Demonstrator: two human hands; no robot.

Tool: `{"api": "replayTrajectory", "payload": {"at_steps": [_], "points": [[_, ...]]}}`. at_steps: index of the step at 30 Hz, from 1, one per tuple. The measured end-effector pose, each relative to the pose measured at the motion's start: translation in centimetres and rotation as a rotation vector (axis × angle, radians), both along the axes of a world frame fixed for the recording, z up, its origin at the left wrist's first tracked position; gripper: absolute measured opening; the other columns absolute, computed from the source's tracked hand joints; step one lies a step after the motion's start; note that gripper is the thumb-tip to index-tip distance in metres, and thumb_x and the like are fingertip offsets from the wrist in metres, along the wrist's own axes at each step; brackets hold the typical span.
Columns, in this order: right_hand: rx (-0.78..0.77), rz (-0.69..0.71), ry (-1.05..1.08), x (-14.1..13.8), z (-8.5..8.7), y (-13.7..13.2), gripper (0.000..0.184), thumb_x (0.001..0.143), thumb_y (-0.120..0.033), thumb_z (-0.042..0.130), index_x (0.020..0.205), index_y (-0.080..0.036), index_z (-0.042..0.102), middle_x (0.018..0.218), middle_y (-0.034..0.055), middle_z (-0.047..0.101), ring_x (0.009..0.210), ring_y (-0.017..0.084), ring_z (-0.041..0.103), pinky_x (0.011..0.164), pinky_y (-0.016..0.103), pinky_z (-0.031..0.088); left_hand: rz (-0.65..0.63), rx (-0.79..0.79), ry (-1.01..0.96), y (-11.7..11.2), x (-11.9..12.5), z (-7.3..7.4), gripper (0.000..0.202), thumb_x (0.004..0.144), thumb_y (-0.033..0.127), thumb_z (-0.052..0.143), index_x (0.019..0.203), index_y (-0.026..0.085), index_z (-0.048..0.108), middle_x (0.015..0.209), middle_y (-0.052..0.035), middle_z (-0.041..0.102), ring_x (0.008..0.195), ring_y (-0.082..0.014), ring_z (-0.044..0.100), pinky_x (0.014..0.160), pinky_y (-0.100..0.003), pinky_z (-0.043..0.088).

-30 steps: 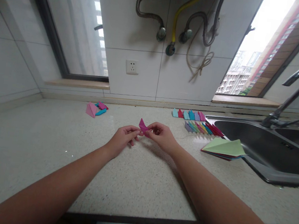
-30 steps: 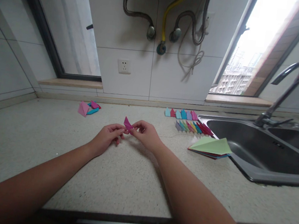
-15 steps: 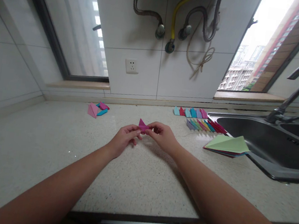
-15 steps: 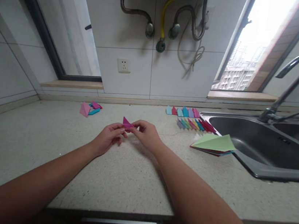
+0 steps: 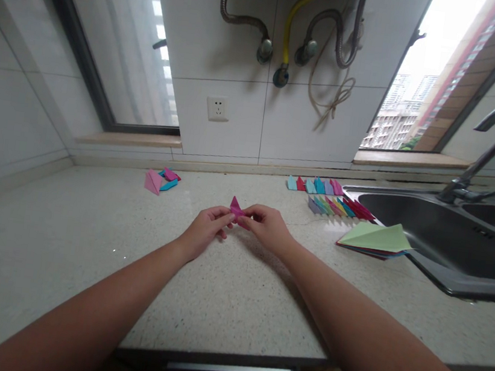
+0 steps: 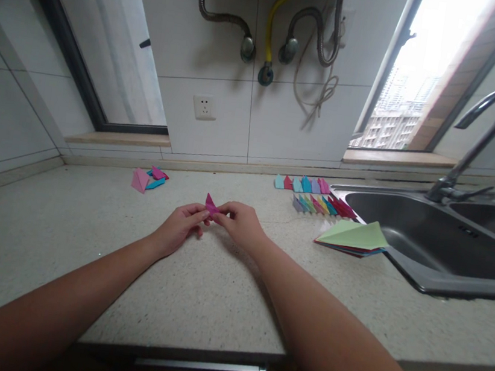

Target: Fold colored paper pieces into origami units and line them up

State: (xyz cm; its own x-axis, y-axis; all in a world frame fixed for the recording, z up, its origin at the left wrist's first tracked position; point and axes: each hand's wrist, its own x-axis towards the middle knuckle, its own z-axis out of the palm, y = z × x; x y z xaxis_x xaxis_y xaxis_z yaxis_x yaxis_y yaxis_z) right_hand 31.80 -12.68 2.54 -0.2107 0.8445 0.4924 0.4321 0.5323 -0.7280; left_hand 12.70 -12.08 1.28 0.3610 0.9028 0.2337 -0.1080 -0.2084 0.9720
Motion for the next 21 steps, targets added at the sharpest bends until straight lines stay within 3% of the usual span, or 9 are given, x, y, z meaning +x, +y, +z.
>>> {"api": "replayTrajectory", "payload": {"at_steps": [6,11,14,21], "points": [[-0.006,-0.008,-0.035,-0.2,0.0,-0.1,0.014,0.081,-0.03,0.069,0.084,-0.02,0.076,0.077,0.0036,0.074,0.067,0.014,0.059,0.063,0.027,0.042,0.014,0.021,0.033,0.2,0.0,-0.2,0.028,0.083,0.043,0.067,0.09,0.016,0.072,0.088,-0.0061,0.064,0.081,-0.0145,0.058,0.056,-0.021,0.047],[0.027,-0.029,-0.064,-0.8,0.2,-0.5,0.013,0.081,-0.029,0.069,0.084,-0.019,0.076,0.077,0.0041,0.073,0.066,0.013,0.059,0.063,0.027,0.041,0.004,-0.065,-0.01,0.6,-0.2,-0.6,0.025,0.082,0.041,0.069,0.087,0.017,0.066,0.074,0.0015,0.055,0.051,-0.0041,0.043,0.044,-0.018,0.029],[0.006,-0.044,-0.066,-1.1,0.4,-0.7,0.014,0.08,-0.03,0.069,0.083,-0.018,0.076,0.075,0.0044,0.073,0.064,0.013,0.058,0.062,0.027,0.041,-0.039,-0.126,-0.064,0.6,-0.3,-0.6,0.025,0.082,0.041,0.07,0.084,0.017,0.061,0.067,0.0041,0.049,0.046,-0.0028,0.038,0.043,-0.017,0.022],[-0.085,-0.016,0.038,-1.4,0.4,-0.9,0.021,0.078,-0.035,0.07,0.087,-0.017,0.076,0.075,0.0054,0.073,0.065,0.014,0.06,0.061,0.027,0.043,-0.055,-0.138,-0.139,0.3,-0.1,-0.4,0.024,0.083,0.039,0.07,0.084,0.017,0.06,0.067,0.0039,0.048,0.052,-0.0046,0.041,0.046,-0.016,0.029]]}}
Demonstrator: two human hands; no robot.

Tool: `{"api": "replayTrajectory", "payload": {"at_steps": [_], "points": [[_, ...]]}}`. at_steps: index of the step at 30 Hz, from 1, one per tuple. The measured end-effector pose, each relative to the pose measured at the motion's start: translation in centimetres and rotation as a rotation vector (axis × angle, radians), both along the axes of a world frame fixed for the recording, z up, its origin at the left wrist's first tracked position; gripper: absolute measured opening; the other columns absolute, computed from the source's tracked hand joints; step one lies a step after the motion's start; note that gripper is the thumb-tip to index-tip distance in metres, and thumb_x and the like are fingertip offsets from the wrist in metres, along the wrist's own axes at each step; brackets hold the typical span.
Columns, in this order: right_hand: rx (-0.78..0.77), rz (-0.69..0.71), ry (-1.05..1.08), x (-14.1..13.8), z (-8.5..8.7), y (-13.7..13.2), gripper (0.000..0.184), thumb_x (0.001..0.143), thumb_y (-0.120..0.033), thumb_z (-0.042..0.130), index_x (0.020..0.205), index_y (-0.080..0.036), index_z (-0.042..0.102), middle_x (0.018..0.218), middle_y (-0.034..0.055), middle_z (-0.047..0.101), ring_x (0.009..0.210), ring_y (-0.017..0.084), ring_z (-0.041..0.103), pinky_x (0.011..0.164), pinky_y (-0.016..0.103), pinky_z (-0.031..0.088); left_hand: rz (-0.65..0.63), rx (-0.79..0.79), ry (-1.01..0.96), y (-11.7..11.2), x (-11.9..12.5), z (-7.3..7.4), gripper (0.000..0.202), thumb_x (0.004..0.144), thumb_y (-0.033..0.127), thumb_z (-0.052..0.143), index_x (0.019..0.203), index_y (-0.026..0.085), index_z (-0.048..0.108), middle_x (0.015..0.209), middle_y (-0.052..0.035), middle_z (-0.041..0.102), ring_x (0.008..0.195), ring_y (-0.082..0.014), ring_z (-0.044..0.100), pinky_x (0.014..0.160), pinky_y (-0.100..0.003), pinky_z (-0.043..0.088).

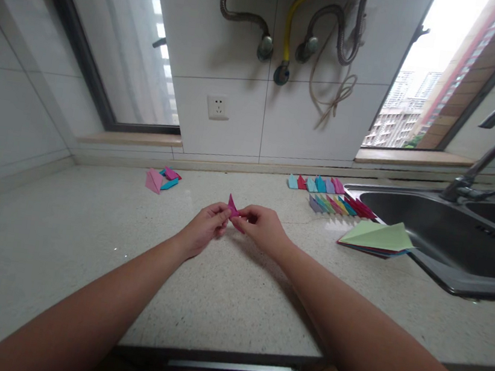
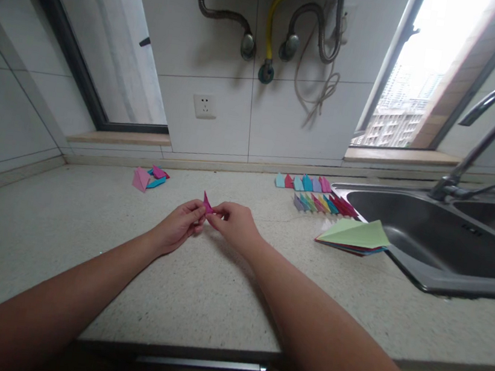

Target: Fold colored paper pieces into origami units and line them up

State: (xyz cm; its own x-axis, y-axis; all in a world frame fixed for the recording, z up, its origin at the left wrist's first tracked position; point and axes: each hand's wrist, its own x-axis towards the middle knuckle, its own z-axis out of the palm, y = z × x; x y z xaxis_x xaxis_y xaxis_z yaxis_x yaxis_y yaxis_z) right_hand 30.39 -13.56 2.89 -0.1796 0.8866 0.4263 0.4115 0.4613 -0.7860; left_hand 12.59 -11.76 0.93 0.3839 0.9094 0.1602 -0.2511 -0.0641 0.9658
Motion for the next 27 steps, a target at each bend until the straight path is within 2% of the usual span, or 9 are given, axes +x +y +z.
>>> {"api": "replayTrajectory", "payload": {"at_steps": [6,10,15,22,27], "points": [[-0.172,0.18,0.272,0.1,0.0,0.5,0.03,0.084,-0.043,0.061,0.087,-0.015,0.072,0.08,0.0057,0.07,0.066,0.013,0.059,0.063,0.028,0.048,-0.023,-0.059,-0.061,-0.3,0.1,0.3,0.025,0.082,0.04,0.071,0.086,0.018,0.06,0.075,0.0019,0.052,0.061,-0.0068,0.047,0.049,-0.016,0.037],[-0.289,0.241,0.388,-0.4,-0.6,0.8,0.024,0.079,-0.038,0.067,0.087,-0.015,0.069,0.083,0.0053,0.068,0.071,0.014,0.06,0.065,0.03,0.051,-0.057,-0.074,-0.077,-0.4,0.1,0.4,0.025,0.083,0.04,0.07,0.085,0.018,0.058,0.072,0.0024,0.052,0.058,-0.0066,0.047,0.047,-0.016,0.035],[-0.329,0.261,0.472,-0.6,-1.1,1.0,0.022,0.076,-0.035,0.071,0.085,-0.016,0.068,0.08,0.0042,0.067,0.07,0.014,0.06,0.067,0.03,0.05,-0.065,-0.086,-0.061,-0.3,0.1,0.3,0.028,0.081,0.043,0.071,0.087,0.018,0.059,0.067,0.0031,0.053,0.053,-0.0061,0.047,0.046,-0.016,0.032],[-0.439,0.282,0.55,-0.3,-1.1,1.0,0.024,0.074,-0.036,0.075,0.086,-0.016,0.07,0.085,0.006,0.069,0.073,0.014,0.061,0.072,0.031,0.051,-0.086,-0.11,-0.049,-0.3,0.2,0.4,0.03,0.08,0.042,0.073,0.09,0.015,0.066,0.082,-0.0031,0.063,0.067,-0.0095,0.057,0.05,-0.018,0.036],[-0.522,0.333,0.603,-0.3,-0.7,0.4,0.026,0.073,-0.037,0.076,0.086,-0.015,0.069,0.085,0.0061,0.068,0.075,0.014,0.061,0.073,0.031,0.051,-0.086,-0.115,-0.036,-0.1,0.0,0.3,0.031,0.08,0.042,0.073,0.091,0.014,0.069,0.08,-0.0038,0.065,0.065,-0.0087,0.057,0.052,-0.019,0.036]]}}
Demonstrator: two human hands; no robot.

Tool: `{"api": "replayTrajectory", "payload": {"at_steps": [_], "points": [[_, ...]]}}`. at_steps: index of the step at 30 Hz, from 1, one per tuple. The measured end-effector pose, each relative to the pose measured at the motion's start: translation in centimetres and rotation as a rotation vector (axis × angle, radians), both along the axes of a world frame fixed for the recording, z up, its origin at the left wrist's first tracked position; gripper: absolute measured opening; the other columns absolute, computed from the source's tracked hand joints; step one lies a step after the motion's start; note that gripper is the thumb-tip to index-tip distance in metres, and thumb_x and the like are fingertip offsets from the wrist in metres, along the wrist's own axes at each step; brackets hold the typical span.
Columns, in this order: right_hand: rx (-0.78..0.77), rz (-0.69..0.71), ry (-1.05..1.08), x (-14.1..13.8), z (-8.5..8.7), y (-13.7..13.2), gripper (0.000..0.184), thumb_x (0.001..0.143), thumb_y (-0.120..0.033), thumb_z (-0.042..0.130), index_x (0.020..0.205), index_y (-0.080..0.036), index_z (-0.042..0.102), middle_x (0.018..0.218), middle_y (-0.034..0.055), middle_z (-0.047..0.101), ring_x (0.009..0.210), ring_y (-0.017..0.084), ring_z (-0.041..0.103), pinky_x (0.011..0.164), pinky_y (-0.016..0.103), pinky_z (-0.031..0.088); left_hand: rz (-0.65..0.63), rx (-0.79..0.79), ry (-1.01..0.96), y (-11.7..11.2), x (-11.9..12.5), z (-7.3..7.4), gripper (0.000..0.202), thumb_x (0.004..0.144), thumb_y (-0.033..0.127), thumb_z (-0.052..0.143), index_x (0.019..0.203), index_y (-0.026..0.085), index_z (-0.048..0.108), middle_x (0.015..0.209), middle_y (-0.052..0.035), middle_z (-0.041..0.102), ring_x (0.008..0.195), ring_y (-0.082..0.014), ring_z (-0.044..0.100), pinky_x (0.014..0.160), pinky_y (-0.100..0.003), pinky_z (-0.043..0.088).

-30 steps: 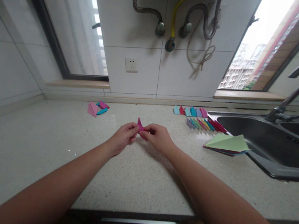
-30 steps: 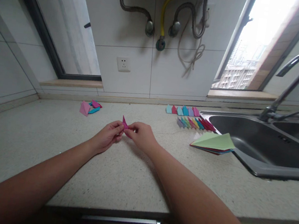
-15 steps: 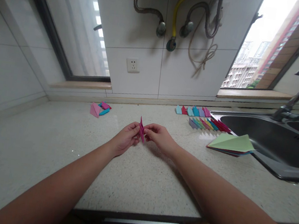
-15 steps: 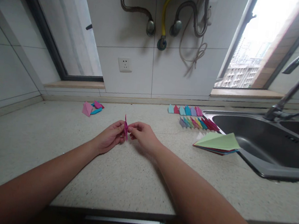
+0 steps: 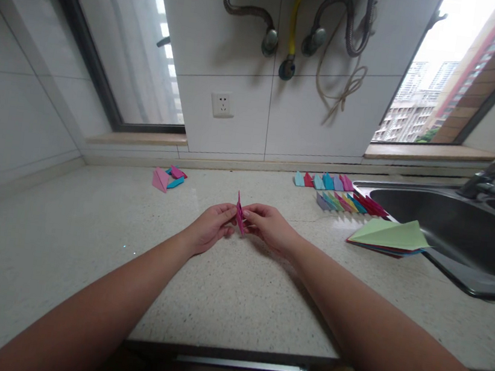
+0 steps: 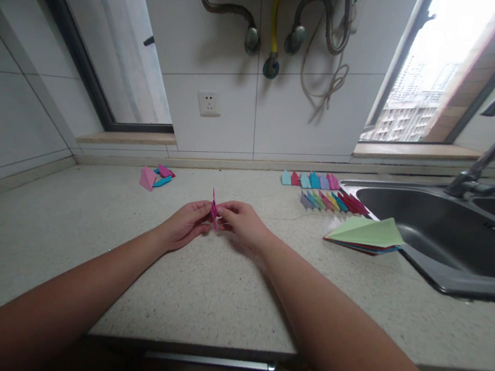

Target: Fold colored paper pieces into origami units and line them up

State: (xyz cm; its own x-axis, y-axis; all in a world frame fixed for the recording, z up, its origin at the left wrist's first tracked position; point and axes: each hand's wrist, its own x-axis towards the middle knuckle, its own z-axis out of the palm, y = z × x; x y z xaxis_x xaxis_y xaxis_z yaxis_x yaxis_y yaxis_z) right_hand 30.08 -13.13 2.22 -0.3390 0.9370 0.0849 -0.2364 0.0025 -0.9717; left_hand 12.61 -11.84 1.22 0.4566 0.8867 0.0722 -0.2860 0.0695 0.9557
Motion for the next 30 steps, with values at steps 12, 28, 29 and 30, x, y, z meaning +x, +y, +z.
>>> {"api": "replayTrajectory", "payload": {"at_steps": [12,28,29,30], "points": [[-0.093,0.079,0.074,0.0,-0.1,-0.3,0.03,0.07,-0.036,0.081,0.076,-0.013,0.064,0.074,0.0028,0.063,0.069,0.011,0.057,0.07,0.026,0.046,-0.017,0.036,0.047,0.3,-0.1,-0.5,0.028,0.081,0.037,0.073,0.091,0.012,0.068,0.081,-0.0068,0.068,0.066,-0.0098,0.061,0.055,-0.018,0.04],[-0.024,0.126,0.074,0.0,0.1,-0.2,0.031,0.072,-0.04,0.077,0.073,-0.015,0.058,0.068,-0.0005,0.057,0.063,0.01,0.049,0.065,0.028,0.041,-0.046,0.009,-0.04,-0.3,0.2,-0.2,0.029,0.082,0.038,0.072,0.094,0.012,0.066,0.09,-0.01,0.071,0.078,-0.016,0.069,0.077,-0.029,0.054],[-0.024,0.111,0.074,0.0,0.0,-0.1,0.031,0.071,-0.039,0.078,0.073,-0.016,0.058,0.068,-0.0007,0.056,0.063,0.01,0.05,0.065,0.028,0.041,-0.045,0.007,-0.035,-0.3,0.2,-0.1,0.029,0.083,0.038,0.071,0.094,0.011,0.066,0.09,-0.0102,0.071,0.078,-0.0157,0.069,0.076,-0.028,0.054],[-0.025,0.094,0.07,0.1,0.0,-0.1,0.032,0.071,-0.039,0.078,0.074,-0.016,0.057,0.069,-0.0008,0.056,0.063,0.01,0.05,0.065,0.028,0.042,-0.044,0.006,-0.03,-0.3,0.3,-0.1,0.029,0.083,0.038,0.071,0.095,0.011,0.067,0.09,-0.0103,0.071,0.078,-0.0156,0.069,0.074,-0.026,0.053]]}}
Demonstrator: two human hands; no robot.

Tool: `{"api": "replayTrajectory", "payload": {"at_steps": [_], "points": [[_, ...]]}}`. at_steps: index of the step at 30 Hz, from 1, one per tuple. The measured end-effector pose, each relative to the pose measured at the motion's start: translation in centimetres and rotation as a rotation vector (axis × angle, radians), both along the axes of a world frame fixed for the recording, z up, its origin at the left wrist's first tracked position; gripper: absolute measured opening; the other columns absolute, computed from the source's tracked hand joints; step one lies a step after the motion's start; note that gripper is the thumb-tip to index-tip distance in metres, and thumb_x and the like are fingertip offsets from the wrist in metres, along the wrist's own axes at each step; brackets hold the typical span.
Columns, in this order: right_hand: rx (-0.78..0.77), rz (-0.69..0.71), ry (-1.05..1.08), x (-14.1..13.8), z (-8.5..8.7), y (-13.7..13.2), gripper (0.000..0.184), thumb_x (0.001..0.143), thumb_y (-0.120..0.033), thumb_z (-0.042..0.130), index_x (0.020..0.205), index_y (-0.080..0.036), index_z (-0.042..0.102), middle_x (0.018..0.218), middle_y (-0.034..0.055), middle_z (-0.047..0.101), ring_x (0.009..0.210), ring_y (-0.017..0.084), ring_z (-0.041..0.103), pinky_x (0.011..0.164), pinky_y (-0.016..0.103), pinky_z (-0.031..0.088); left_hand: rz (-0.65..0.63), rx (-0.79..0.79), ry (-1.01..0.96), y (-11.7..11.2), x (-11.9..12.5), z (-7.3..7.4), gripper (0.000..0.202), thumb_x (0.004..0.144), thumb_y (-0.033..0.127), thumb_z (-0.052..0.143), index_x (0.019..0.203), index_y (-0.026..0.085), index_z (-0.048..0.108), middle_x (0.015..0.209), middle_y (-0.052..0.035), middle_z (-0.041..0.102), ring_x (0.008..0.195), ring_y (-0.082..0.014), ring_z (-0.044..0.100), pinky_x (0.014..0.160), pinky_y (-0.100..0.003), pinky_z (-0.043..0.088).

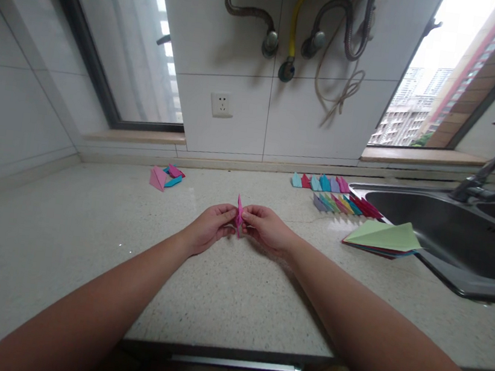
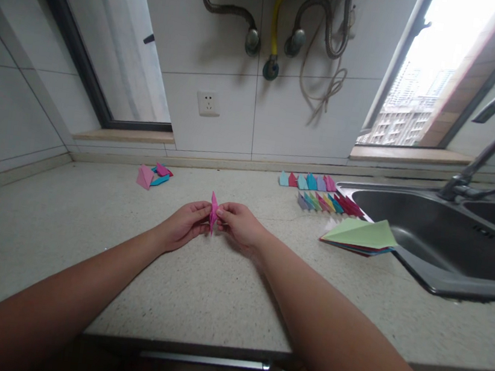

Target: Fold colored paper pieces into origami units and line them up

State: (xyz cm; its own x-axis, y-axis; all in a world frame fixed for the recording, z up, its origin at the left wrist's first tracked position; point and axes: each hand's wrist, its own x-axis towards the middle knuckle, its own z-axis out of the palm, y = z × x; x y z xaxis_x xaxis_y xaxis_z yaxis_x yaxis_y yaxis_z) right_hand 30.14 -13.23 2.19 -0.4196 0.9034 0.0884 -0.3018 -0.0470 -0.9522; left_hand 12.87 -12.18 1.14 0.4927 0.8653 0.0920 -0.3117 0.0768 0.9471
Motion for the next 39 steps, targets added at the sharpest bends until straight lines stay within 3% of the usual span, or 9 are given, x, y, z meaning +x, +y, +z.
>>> {"api": "replayTrajectory", "payload": {"at_steps": [5,12,18,24,31,39], "points": [[-0.004,-0.064,-0.029,0.1,-0.4,0.3,0.031,0.074,-0.039,0.076,0.08,-0.016,0.056,0.073,-0.0003,0.057,0.063,0.009,0.052,0.064,0.027,0.043,0.024,-0.013,-0.011,0.0,0.0,0.1,0.027,0.084,0.035,0.071,0.097,0.012,0.067,0.088,-0.0096,0.071,0.075,-0.0132,0.067,0.065,-0.02,0.051],[0.009,-0.088,-0.13,0.5,-0.6,0.7,0.029,0.08,-0.044,0.069,0.083,-0.018,0.054,0.075,0.0029,0.064,0.061,0.011,0.056,0.062,0.029,0.046,0.111,-0.04,-0.127,0.6,-0.2,-0.1,0.021,0.079,0.028,0.075,0.092,0.013,0.066,0.085,-0.0049,0.067,0.072,-0.0116,0.064,0.062,-0.021,0.053],[0.201,-0.076,-0.315,1.0,-0.1,0.4,0.029,0.077,-0.04,0.071,0.086,-0.018,0.055,0.077,0.003,0.067,0.062,0.011,0.058,0.061,0.027,0.045,0.193,-0.062,-0.178,1.0,-0.4,-0.2,0.019,0.079,0.026,0.075,0.09,0.014,0.065,0.087,-0.0056,0.068,0.08,-0.0135,0.066,0.065,-0.022,0.053],[0.322,-0.241,-0.383,1.3,0.0,1.0,0.018,0.075,-0.031,0.068,0.079,-0.017,0.059,0.068,-0.0003,0.062,0.059,0.011,0.055,0.058,0.027,0.043,0.232,-0.064,-0.154,1.3,-0.4,-0.3,0.019,0.08,0.024,0.074,0.094,0.013,0.065,0.093,-0.0092,0.071,0.082,-0.0147,0.069,0.067,-0.022,0.055],[0.447,-0.369,-0.497,2.3,-0.3,2.1,0.015,0.078,-0.032,0.063,0.083,-0.017,0.064,0.071,0.0018,0.064,0.063,0.013,0.057,0.06,0.028,0.043,0.214,-0.094,-0.131,1.1,-0.5,0.0,0.021,0.082,0.027,0.072,0.098,0.014,0.065,0.093,-0.0095,0.07,0.082,-0.0162,0.069,0.062,-0.023,0.057],[0.704,-0.492,-0.717,3.2,1.1,1.1,0.01,0.083,-0.029,0.061,0.084,-0.021,0.066,0.076,0.0031,0.069,0.068,0.016,0.06,0.067,0.031,0.045,0.301,-0.055,-0.172,1.4,-0.5,-0.5,0.023,0.084,0.032,0.068,0.1,0.017,0.061,0.102,-0.0095,0.066,0.086,-0.0174,0.066,0.061,-0.026,0.056]]}}
